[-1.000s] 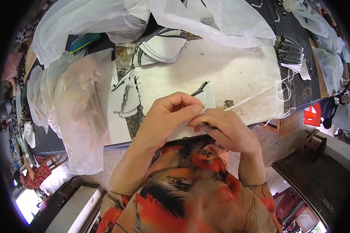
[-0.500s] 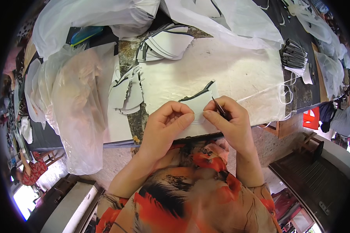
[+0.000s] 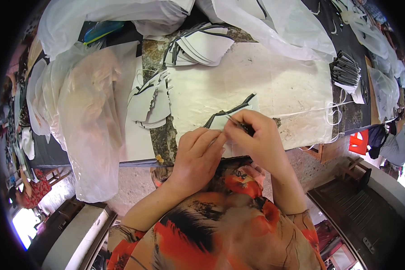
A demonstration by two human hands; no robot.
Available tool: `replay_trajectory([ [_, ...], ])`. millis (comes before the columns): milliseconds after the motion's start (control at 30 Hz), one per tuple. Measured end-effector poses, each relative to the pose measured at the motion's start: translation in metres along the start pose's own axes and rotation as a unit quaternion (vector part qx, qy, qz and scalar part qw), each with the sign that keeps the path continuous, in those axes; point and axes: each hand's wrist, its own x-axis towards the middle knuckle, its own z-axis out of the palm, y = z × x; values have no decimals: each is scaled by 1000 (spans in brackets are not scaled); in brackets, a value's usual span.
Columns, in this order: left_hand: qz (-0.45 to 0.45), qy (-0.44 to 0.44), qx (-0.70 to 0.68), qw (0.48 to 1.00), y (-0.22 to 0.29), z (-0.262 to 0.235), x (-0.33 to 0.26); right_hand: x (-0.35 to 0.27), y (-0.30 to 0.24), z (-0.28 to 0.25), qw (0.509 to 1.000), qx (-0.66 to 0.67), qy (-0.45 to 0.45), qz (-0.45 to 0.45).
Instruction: Trimming excess material and loose threads from shoe upper components using snips.
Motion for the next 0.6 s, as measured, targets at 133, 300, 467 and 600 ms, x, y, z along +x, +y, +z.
replay_trajectory([
  [133,-23,-21,3,1000,2,-2,2,12,3,9,997,-61,46,17],
  [300,-24,-27,1,999,2,-3,4,12,8,16,993,-81,86,6],
  [467,-22,-31,5,999,2,-3,6,12,10,19,991,-85,99,5],
  [600,-27,-29,10,999,2,-2,3,12,8,19,990,-95,106,-1],
])
